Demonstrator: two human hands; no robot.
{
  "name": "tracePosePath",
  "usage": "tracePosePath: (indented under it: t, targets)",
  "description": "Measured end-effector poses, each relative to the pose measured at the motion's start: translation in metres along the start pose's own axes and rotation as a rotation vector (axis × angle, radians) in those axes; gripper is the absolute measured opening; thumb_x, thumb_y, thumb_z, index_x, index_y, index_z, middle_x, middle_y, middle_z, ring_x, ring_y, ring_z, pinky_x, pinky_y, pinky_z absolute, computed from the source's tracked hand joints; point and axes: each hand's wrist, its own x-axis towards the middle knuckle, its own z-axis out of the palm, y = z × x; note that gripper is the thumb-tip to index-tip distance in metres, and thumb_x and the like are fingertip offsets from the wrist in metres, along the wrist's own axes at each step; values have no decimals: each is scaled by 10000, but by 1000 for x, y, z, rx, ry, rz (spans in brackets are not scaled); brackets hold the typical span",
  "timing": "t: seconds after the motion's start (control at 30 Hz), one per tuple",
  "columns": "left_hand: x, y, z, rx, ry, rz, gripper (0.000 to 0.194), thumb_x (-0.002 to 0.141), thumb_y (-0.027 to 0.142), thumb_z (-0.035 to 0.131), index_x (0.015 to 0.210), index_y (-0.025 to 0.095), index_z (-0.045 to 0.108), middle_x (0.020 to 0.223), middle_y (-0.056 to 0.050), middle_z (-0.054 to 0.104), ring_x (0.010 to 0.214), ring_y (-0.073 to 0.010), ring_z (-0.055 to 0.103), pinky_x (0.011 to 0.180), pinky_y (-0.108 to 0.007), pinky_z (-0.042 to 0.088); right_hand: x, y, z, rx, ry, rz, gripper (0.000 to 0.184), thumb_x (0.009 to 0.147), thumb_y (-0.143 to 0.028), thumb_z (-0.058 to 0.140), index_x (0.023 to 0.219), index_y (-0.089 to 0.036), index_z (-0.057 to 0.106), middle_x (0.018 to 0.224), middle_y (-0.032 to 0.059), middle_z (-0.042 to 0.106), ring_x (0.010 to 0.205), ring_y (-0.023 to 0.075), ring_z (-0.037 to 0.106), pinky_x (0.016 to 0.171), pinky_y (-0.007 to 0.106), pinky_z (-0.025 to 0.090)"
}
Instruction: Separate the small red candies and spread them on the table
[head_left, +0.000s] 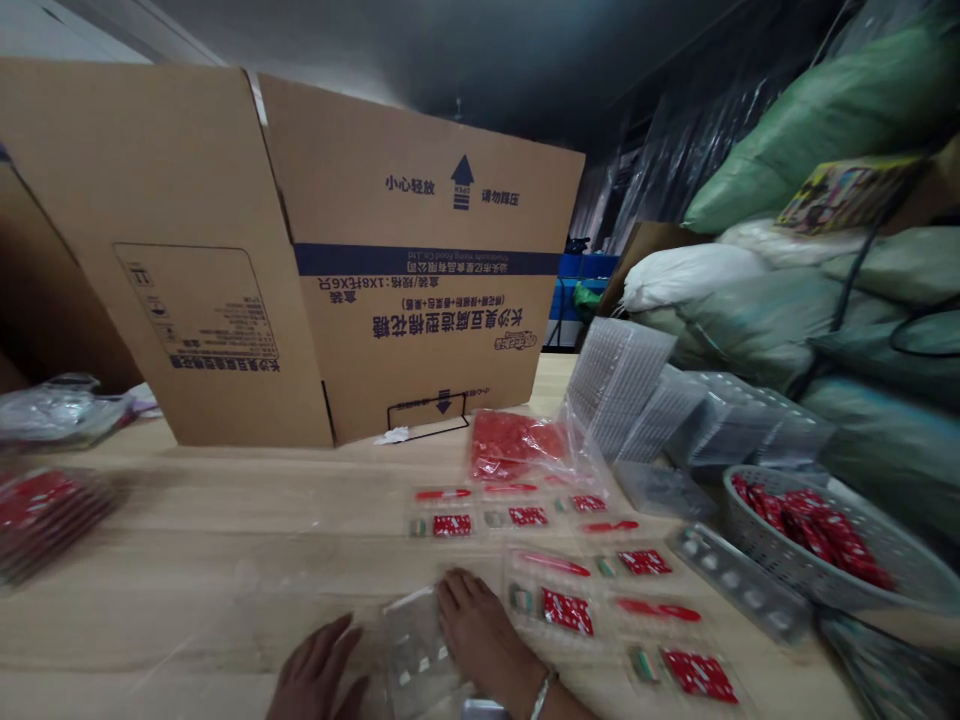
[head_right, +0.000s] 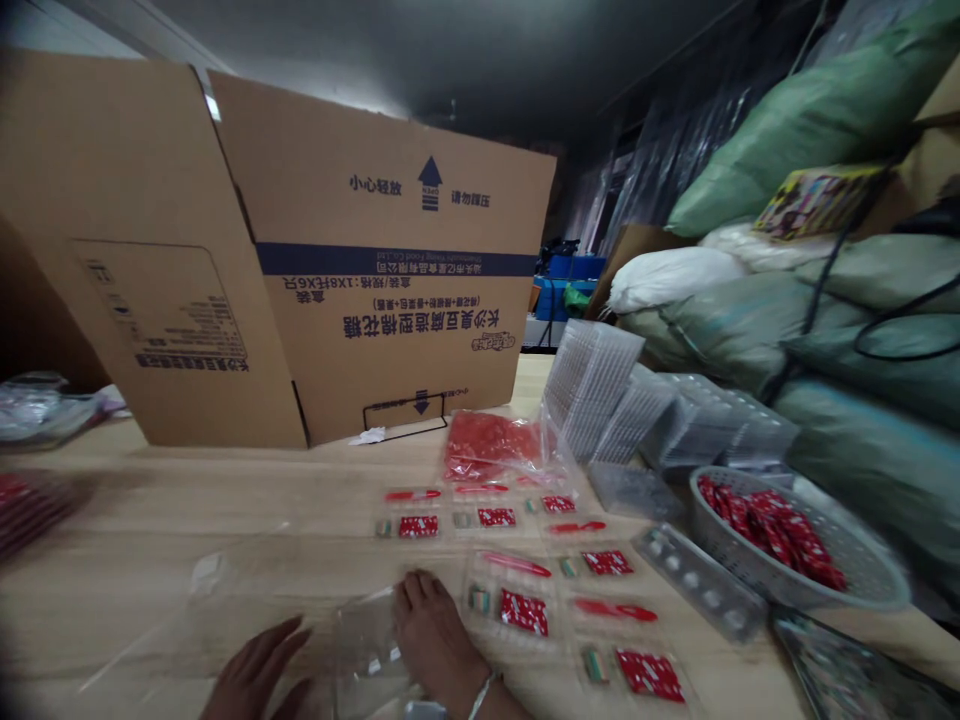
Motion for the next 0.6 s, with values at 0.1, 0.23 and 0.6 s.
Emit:
tracePosePath:
  t: [0.1, 0.23, 0.6]
  targets:
    - [37, 40, 12, -48, -339, -37, 671, 745, 432, 595, 1340, 133, 512, 1378, -173, 544, 1222, -311, 559, 972, -447, 489, 3, 0, -15, 36, -3, 42, 196, 871, -190, 587, 1056, -155, 640, 1081, 98, 635, 1022, 239, 557, 931, 367, 457]
    - [58, 66, 23, -145, -675, -143, 834, 630, 379, 667, 1371, 59, 458, 1444, -211, 444, 1329, -378, 425, 1079, -539, 367, 18, 11, -24, 55, -65, 96, 118, 866, -155, 568, 948, -140, 652, 1037, 108, 630, 978, 246, 562, 878, 365, 465]
    - [71, 53, -21, -1065, -51, -713, 486, 712, 538, 689, 1067, 208, 653, 858, -56, 731, 686, -204, 659, 637, -313, 537, 18, 8, -74, 279, 119, 8, 166, 896, -72, 476, 951, -177, 592, 998, 62, 626, 944, 207, 569, 873, 351, 468]
